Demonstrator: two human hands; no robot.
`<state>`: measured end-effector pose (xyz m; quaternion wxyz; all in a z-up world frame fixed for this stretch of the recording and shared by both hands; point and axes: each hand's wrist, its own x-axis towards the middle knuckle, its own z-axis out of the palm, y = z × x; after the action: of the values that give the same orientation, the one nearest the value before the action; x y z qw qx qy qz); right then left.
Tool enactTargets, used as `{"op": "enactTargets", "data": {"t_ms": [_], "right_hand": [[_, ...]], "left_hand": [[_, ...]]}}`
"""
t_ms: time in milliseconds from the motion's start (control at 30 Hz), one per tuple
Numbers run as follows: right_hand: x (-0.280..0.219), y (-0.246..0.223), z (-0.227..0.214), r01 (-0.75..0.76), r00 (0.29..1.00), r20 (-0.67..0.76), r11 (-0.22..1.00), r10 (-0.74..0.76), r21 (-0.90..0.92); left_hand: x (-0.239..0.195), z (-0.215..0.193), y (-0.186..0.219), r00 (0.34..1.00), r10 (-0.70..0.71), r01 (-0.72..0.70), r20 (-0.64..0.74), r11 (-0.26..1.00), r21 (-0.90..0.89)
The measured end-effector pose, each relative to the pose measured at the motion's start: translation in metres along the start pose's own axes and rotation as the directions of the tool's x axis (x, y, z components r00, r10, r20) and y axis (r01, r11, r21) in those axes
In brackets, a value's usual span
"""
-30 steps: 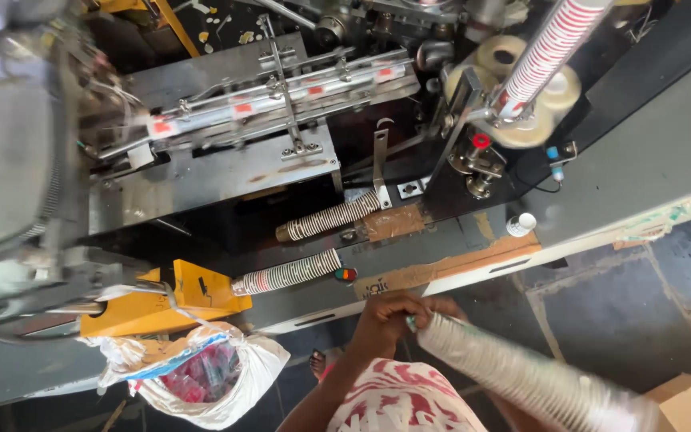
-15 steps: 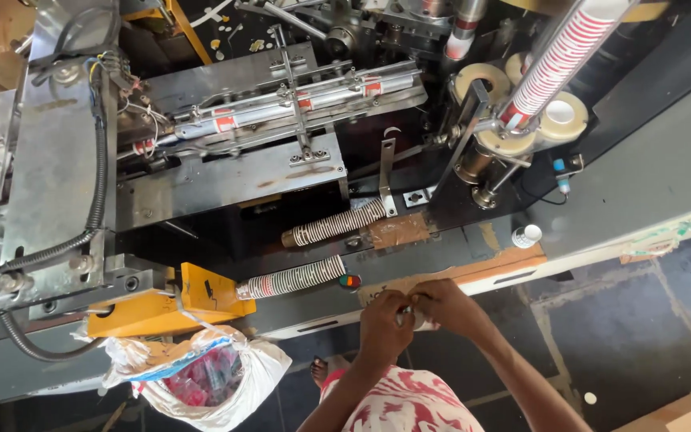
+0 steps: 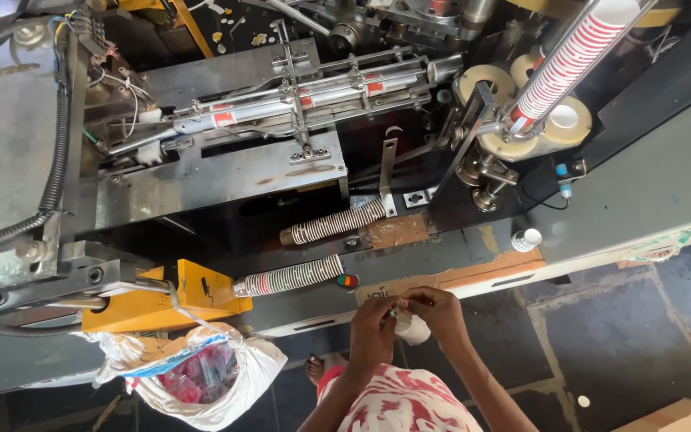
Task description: The person manually feeds paper blanks into a cup-forming machine and packages the resulting paper cups into plastic sleeves.
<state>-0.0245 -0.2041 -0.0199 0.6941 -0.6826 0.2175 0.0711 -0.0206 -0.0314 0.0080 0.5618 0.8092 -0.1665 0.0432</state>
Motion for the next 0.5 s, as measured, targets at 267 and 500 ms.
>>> {"op": "enactTargets", "data": {"t_ms": [267, 500], "right_hand": [[-0.004, 0.036, 0.012, 0.041, 0.998, -0.057, 0.995, -0.036, 0.089], [-0.032, -0.009, 0.039, 0.583, 0.768, 0.108, 0.62, -0.631, -0.525]], "left_hand": [[-0.009, 0.014, -0.036, 0.989, -0.144, 0.138, -0.039, 0.984, -0.114], [-0.019, 0.048, -0.087, 0.706, -0.707, 0.552, 0.022, 0.532, -0.643]]}}
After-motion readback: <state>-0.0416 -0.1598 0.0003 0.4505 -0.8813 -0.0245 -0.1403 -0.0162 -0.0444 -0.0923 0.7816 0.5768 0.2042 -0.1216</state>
